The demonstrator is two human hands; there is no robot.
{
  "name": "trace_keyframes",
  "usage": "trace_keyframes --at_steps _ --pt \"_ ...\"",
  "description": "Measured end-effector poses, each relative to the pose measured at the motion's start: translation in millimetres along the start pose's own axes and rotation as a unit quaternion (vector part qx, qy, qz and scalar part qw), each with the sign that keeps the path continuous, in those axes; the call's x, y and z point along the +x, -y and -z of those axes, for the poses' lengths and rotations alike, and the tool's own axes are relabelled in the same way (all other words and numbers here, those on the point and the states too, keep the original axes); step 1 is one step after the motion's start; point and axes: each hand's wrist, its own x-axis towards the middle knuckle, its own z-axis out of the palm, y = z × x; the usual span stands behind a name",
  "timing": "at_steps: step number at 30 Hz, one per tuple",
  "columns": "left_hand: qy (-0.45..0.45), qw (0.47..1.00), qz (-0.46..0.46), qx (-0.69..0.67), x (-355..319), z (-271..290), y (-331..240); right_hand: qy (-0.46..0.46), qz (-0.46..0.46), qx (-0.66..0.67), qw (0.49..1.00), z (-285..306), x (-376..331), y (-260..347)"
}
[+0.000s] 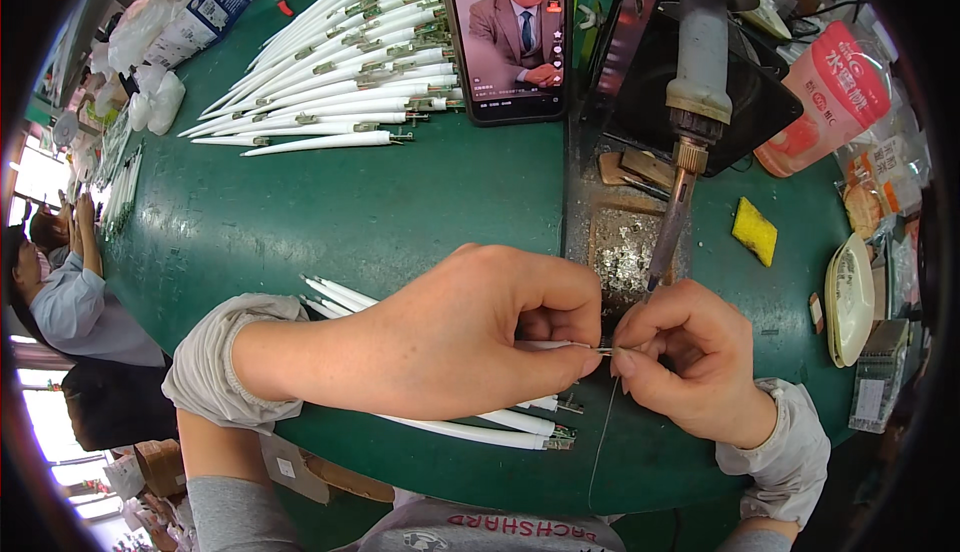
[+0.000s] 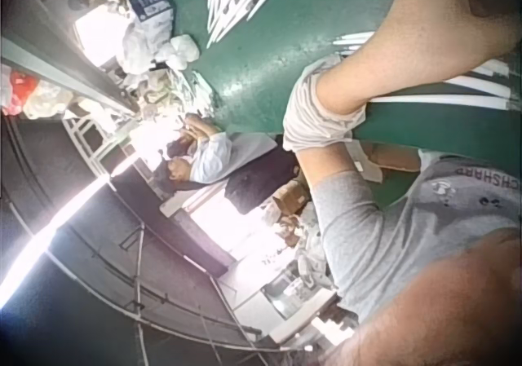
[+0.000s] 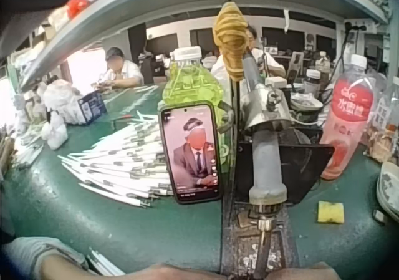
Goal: The person solders wire connections onto electronic components attached to white plastic tubes using a soldering iron and solder wire, placing each finished tube onto the workbench.
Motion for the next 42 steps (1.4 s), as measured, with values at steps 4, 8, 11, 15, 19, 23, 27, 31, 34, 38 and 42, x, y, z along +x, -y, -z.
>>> trace_keyframes --at_steps 4,8,11,15,19,23,27,31,34,38,42 --pt "0.026 0.997 0.025 -0.065 3 3 3 -0.004 0.013 0.007 1.000 2 1 -1" --pt "0.019 0.997 0.020 -0.077 5 5 5 -0.001 0.013 0.008 1.000 3 2 -1" --pt "0.025 0.998 0.026 -0.059 5 4 2 -0.006 0.016 0.013 1.000 3 2 -3" --pt "-0.037 0.998 -0.036 0.045 2 -3 2 -0.004 0.022 0.010 1.000 2 2 -2" --pt "-0.072 0.975 -0.154 0.146 0 -5 6 0.007 0.007 0.014 1.000 5 3 -5" --pt "-0.071 0.991 -0.088 0.064 2 -5 2 -0.007 -0.057 0.170 0.984 1 5 9" --pt "-0.080 0.995 -0.060 -0.018 5 -3 2 -0.005 -0.046 0.151 0.987 6 5 9" --pt "-0.079 0.995 -0.064 -0.022 8 -1 -1 0.001 -0.031 0.109 0.994 7 2 15" --pt "-0.080 0.994 -0.047 -0.061 9 -1 -2 -0.021 -0.012 0.090 0.996 6 2 15" --pt "-0.076 0.993 -0.060 -0.061 9 -1 -2 -0.044 0.013 0.069 0.997 6 1 14" --pt "-0.073 0.992 -0.072 -0.069 8 -2 -1 -0.051 0.027 0.059 0.997 7 0 12"
